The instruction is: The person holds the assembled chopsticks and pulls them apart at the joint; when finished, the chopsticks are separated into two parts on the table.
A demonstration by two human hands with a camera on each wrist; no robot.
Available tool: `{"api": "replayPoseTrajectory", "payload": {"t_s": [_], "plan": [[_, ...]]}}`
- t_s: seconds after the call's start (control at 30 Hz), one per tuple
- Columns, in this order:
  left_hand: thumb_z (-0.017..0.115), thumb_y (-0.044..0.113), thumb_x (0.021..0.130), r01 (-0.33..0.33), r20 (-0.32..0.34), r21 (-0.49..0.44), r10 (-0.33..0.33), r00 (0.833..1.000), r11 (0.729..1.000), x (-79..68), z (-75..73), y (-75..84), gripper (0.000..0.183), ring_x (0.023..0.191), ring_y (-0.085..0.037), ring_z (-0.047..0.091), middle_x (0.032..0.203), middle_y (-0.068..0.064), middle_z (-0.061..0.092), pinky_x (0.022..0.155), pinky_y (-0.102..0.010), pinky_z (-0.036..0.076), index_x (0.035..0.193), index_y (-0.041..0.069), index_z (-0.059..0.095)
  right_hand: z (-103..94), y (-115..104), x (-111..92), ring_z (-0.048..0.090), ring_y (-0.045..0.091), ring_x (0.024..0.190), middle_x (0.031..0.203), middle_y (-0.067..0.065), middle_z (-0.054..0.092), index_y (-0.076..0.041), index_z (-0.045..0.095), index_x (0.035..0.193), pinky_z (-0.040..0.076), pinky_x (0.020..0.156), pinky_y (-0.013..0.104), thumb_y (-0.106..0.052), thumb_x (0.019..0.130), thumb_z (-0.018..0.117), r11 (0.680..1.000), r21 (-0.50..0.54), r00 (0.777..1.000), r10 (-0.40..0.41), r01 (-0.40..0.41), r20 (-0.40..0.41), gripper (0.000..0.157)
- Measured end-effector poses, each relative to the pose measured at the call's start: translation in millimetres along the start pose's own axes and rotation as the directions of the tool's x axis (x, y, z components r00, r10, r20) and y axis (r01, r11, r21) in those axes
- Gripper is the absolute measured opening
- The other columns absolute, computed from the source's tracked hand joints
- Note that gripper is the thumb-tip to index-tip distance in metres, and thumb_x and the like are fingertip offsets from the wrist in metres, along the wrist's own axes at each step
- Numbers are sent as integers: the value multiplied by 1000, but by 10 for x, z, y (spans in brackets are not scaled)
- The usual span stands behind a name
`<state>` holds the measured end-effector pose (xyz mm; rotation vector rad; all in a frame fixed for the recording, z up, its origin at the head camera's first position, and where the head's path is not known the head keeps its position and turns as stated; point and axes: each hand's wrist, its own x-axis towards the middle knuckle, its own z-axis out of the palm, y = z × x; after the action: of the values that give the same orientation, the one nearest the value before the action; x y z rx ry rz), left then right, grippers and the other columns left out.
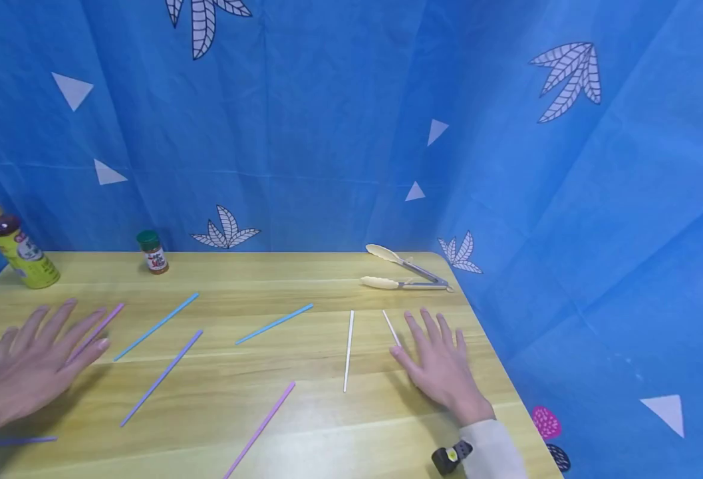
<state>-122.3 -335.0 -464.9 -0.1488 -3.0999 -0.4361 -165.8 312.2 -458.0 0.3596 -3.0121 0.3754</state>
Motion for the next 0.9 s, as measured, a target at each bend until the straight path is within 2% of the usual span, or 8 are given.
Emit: {"api": "replayPoseTrajectory", "payload": {"t_s": [0.23,0.4,0.53,0.6,0.73,0.83,0.9], "plan": [[45,56,115,-91,-30,-19,90,995,996,53,57,137,75,161,-64,-2,180,-27,4,113,-90,4,176,34,9,45,-305,24,29,53,161,175,19,35,-20,36,171,20,123,81,-56,109,57,993,40,993,-106,107,-44,75],[53,54,113,-155,-90,-17,153,984,988,116,80,312,71,160,-61,11,178,-27,17,113,-86,15,173,27,28,44,-553,40,34,49,160,174,15,39,-22,38,170,27,123,78,-54,107,61,979,63,979,-189,194,-71,74],[60,54,110,-205,-113,-38,200,973,978,162,80,493,68,159,-58,20,177,-24,23,110,-85,23,168,27,38,55,-694,33,36,45,160,173,13,42,-23,39,170,32,122,74,-53,106,65,962,75,962,-257,264,-87,75],[62,52,109,-240,-121,-35,234,965,970,177,91,584,66,158,-57,24,176,-23,26,110,-84,26,167,28,41,69,-757,30,38,43,160,172,12,43,-23,40,170,34,122,72,-53,105,66,949,81,950,-298,305,-92,76],[66,48,108,-328,-142,-22,322,936,944,185,134,764,64,155,-53,32,173,-21,34,118,-80,25,165,27,46,121,-882,38,45,38,156,168,11,49,-22,44,167,40,120,68,-53,104,68,919,81,920,-377,386,-103,74],[68,48,107,-376,-144,-18,370,918,926,169,177,909,62,152,-49,38,169,-18,41,118,-76,32,163,27,50,173,-963,44,51,33,151,165,8,52,-22,48,165,46,117,63,-55,105,67,899,71,900,-425,432,-98,71],[68,47,107,-391,-135,-29,384,913,920,142,211,1018,61,151,-46,41,166,-16,44,112,-75,39,162,27,51,203,-1017,45,53,30,149,164,6,53,-22,49,164,48,116,59,-56,105,66,886,77,888,-452,458,-84,70]]}}
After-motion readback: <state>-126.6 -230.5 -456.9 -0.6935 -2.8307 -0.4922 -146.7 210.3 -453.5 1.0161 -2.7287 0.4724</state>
